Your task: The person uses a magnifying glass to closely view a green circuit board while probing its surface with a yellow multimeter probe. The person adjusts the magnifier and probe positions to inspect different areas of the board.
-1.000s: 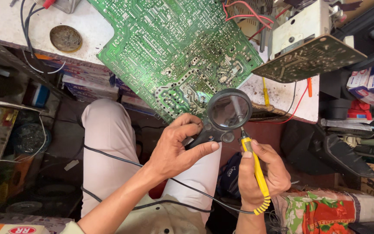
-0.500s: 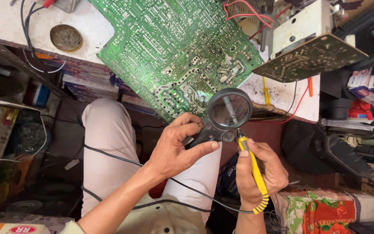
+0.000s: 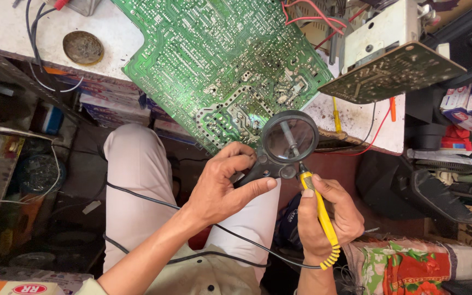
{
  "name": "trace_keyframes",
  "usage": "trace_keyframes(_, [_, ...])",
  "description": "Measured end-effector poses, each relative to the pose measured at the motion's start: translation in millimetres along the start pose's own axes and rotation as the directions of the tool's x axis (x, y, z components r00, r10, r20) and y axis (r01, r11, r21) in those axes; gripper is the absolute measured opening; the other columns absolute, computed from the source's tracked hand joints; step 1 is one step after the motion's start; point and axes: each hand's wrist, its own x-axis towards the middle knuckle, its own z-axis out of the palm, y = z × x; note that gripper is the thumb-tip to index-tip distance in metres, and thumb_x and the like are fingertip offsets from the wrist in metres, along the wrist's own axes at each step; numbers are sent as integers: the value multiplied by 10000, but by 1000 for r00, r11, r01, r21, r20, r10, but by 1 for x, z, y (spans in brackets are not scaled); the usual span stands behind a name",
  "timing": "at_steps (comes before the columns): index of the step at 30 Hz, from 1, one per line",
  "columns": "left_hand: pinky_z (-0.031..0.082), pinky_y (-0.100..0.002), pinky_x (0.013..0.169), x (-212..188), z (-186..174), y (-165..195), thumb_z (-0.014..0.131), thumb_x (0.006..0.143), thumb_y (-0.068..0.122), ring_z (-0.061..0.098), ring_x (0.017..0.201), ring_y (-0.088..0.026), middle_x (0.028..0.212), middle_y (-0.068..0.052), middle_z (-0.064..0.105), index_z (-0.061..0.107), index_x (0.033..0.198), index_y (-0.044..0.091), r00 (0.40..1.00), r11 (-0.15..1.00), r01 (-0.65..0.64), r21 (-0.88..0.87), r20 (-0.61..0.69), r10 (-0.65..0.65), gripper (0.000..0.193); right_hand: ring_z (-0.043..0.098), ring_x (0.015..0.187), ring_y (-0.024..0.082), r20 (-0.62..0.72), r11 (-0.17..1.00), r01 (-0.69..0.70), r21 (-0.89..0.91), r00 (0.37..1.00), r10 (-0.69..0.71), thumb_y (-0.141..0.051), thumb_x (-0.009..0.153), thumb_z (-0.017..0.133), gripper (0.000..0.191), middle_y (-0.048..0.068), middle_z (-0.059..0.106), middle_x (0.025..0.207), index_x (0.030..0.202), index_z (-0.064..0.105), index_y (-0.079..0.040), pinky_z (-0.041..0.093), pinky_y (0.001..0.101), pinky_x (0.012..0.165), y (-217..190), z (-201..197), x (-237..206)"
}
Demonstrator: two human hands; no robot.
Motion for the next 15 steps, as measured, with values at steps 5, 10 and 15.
trace_keyframes(5, [499,-315,733,0,0,0,848,831,294,621,849,-195,970,-86,637,705,900,-3,1000,1000,5,1,1,-5,337,709,831,144,-26,995,-1,99,1000,4,32,993,658,135,160,726,998,1125,677,51,597,245,801,4,-2,-1])
trace_keyframes(10, [499,-314,738,1,0,1,848,829,292,618,857,-194,973,-87,639,709,904,-4,1000,1000,-4,4,1,4,335,707,833,158,-39,983,-51,176,997,59,26,1005,632,141,179,712,1009,1140,644,67,601,277,824,12,-4,-6])
trace_keyframes(15, [493,-312,725,1,0,1,848,838,302,608,843,-184,967,-84,631,689,873,-8,1000,1000,7,-5,-4,-7,350,657,757,170,-83,923,-178,340,973,218,2,1009,618,144,200,708,948,1132,627,75,531,246,696,26,-3,-12])
